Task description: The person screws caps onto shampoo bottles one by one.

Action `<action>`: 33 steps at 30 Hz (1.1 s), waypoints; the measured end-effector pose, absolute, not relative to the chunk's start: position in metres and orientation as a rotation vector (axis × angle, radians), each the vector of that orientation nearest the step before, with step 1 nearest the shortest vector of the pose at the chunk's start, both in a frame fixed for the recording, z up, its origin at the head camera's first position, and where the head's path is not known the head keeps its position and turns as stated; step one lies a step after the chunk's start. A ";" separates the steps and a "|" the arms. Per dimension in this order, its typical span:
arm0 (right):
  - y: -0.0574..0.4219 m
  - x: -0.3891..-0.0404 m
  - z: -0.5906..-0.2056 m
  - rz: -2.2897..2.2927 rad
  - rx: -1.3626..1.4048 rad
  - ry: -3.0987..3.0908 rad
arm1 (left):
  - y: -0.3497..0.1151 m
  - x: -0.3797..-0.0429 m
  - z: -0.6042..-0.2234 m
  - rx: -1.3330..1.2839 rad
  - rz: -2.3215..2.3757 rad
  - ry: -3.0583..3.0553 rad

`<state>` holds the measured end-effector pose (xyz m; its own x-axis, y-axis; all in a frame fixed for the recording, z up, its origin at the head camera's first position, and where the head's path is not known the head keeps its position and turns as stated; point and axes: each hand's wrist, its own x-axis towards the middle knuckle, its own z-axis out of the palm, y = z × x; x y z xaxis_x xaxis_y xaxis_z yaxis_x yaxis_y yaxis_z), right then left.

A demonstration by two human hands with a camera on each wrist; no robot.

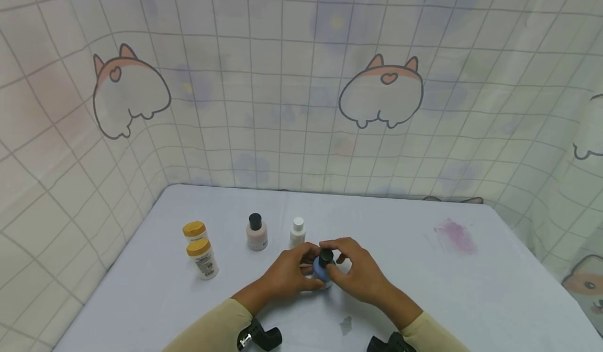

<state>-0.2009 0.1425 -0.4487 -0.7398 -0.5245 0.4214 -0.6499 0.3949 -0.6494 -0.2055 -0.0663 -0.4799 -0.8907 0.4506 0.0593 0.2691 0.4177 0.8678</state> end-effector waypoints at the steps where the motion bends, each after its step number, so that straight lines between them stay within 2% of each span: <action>1: 0.143 -0.201 -0.449 1.262 1.050 -2.496 | -0.066 -0.205 -0.480 0.634 1.468 2.487; 14: 0.141 -0.196 -0.448 1.255 0.849 -2.566 | -0.067 -0.205 -0.479 0.624 1.486 2.467; 26: 0.145 -0.201 -0.450 1.255 1.086 -2.474 | -0.067 -0.205 -0.478 0.620 1.478 2.466; 33: 0.144 -0.200 -0.451 1.262 1.016 -2.503 | -0.068 -0.205 -0.480 0.622 1.472 2.469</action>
